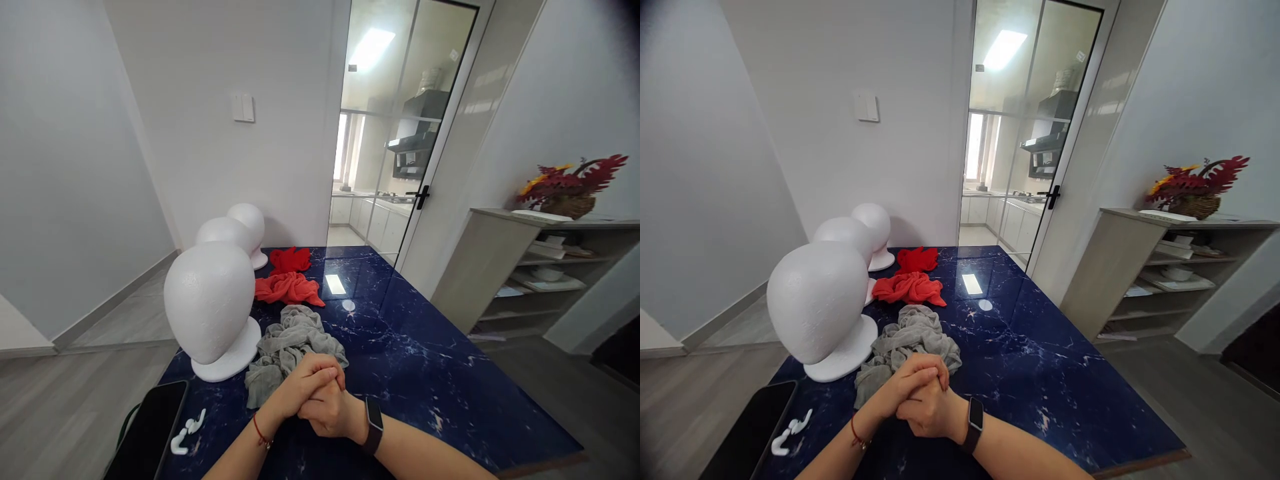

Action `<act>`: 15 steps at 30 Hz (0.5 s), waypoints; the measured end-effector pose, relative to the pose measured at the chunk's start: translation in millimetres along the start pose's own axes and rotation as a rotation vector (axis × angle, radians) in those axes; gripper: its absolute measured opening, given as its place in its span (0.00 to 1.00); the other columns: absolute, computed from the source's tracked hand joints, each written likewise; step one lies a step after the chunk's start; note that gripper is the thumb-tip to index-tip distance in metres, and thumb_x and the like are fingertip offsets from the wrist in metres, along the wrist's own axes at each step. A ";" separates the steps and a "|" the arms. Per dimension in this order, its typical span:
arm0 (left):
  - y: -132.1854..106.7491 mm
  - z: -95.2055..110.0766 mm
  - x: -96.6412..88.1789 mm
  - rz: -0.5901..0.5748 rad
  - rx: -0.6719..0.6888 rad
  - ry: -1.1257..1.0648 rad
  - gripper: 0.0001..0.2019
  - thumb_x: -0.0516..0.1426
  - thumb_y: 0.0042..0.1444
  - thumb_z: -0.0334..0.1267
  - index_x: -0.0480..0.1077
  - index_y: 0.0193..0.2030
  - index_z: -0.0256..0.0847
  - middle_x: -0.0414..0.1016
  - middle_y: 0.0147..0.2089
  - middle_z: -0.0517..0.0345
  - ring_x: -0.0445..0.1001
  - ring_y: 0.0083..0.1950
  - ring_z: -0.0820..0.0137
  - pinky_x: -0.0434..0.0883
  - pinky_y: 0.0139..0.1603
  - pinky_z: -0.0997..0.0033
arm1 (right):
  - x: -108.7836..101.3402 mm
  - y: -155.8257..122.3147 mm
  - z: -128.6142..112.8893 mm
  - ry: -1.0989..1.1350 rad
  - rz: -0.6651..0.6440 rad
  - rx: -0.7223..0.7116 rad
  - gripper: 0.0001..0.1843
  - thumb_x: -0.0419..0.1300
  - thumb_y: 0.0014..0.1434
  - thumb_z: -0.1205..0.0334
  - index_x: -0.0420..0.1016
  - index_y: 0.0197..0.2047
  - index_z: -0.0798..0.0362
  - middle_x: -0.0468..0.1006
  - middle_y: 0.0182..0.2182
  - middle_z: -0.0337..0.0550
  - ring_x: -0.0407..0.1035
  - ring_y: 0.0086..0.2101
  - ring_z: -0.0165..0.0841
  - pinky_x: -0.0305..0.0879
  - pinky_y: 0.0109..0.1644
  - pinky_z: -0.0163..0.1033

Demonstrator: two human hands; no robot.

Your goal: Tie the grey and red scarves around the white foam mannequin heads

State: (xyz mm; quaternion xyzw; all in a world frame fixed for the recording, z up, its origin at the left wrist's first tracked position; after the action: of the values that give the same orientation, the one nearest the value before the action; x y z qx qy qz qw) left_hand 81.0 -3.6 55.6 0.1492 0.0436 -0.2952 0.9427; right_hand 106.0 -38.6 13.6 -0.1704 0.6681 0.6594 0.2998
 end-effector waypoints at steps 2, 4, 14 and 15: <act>-0.2 1.4 -2.3 0.039 0.013 0.011 0.17 0.49 0.60 0.43 0.73 0.27 0.40 0.73 0.29 0.54 0.70 0.34 0.64 0.67 0.40 0.65 | -4.5 -0.7 0.3 -0.011 0.059 0.000 0.14 0.48 0.49 0.73 0.70 0.20 0.53 0.68 0.17 0.38 0.62 0.22 0.30 0.58 0.26 0.37; -0.3 2.7 -3.8 0.066 0.023 0.026 0.16 0.48 0.60 0.43 0.72 0.27 0.40 0.72 0.29 0.55 0.70 0.34 0.65 0.66 0.40 0.65 | -7.0 0.1 -0.2 -0.033 0.072 0.001 0.13 0.49 0.49 0.73 0.70 0.20 0.53 0.68 0.18 0.39 0.63 0.23 0.31 0.59 0.28 0.38; -9.3 16.1 -28.8 0.467 0.211 0.267 0.13 0.47 0.61 0.39 0.65 0.27 0.40 0.67 0.28 0.57 0.67 0.32 0.69 0.65 0.36 0.68 | -27.2 15.6 5.4 0.065 0.173 0.069 0.15 0.46 0.56 0.74 0.67 0.23 0.53 0.69 0.20 0.40 0.61 0.23 0.29 0.57 0.26 0.34; -13.9 22.5 -32.7 0.544 0.276 0.350 0.11 0.47 0.60 0.37 0.65 0.29 0.40 0.68 0.30 0.56 0.67 0.34 0.68 0.65 0.37 0.67 | -27.5 16.5 8.4 0.062 0.155 0.102 0.15 0.45 0.57 0.73 0.67 0.24 0.53 0.68 0.19 0.40 0.60 0.22 0.29 0.56 0.24 0.34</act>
State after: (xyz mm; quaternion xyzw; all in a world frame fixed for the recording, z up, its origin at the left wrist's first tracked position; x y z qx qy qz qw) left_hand 46.1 -3.6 79.0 0.3298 0.1229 -0.0064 0.9360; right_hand 118.1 -33.7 44.1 -0.1234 0.7208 0.6402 0.2353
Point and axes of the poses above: each hand's wrist, its own y-axis towards the middle knuckle, its own x-axis out of the palm, z = x × y, the point moved 7 cm from there along y, towards the middle knuckle
